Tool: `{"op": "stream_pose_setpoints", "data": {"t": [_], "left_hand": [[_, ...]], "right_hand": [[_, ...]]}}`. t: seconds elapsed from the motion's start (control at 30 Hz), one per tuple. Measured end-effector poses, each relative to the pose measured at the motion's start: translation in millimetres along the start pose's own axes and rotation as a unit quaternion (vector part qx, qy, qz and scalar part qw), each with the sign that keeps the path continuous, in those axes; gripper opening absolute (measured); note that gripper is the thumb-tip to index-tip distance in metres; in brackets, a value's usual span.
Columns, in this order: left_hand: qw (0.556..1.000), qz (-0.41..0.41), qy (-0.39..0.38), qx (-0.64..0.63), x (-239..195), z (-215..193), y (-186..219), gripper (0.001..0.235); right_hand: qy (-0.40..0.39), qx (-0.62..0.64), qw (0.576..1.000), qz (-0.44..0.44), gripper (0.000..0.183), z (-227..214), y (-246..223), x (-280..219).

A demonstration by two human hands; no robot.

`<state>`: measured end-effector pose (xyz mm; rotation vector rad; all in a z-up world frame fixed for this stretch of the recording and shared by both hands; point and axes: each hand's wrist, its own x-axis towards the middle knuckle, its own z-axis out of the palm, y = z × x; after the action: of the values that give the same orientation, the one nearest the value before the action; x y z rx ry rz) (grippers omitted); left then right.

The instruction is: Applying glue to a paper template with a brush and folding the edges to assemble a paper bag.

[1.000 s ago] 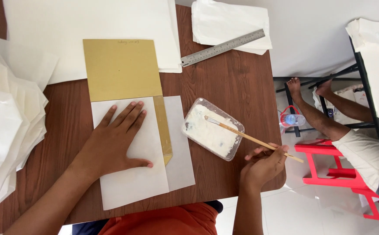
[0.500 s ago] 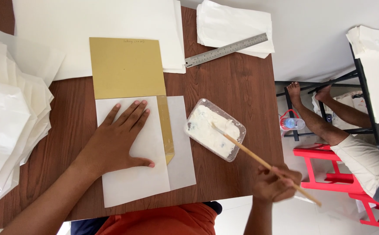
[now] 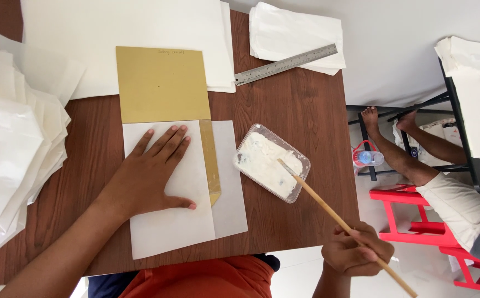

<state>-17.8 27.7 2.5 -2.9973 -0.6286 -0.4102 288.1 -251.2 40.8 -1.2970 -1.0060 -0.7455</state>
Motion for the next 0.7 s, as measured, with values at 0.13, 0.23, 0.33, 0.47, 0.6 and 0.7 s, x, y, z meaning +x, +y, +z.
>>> {"op": "stream_pose_setpoints", "data": {"t": [0.13, 0.23, 0.33, 0.47, 0.6, 0.7], "left_hand": [[0.999, 0.005, 0.016, 0.040, -2, 4, 0, 0.167], [1.000, 0.003, 0.013, 0.026, -2, 3, 0, 0.168], [0.999, 0.002, 0.017, 0.029, -2, 3, 1, 0.168], [0.999, 0.003, 0.019, 0.026, -2, 5, 0, 0.168], [0.999, 0.005, 0.019, 0.028, -3, 5, 1, 0.168], [0.999, 0.004, 0.022, 0.034, -2, 6, 1, 0.168]], "right_hand": [[0.101, -0.063, 0.989, 0.091, 0.055, 28, -43, 24], [0.110, -0.106, 0.985, 0.077, 0.053, 30, -52, 33], [-0.025, 0.092, 0.972, 0.213, 0.013, -31, 14, -9], [-0.134, 0.046, 0.985, 0.102, 0.038, -18, 3, -4], [-0.076, -0.017, 0.994, 0.072, 0.045, -9, -16, 7], [0.028, -0.053, 0.991, 0.118, 0.052, 10, -39, 26]]}}
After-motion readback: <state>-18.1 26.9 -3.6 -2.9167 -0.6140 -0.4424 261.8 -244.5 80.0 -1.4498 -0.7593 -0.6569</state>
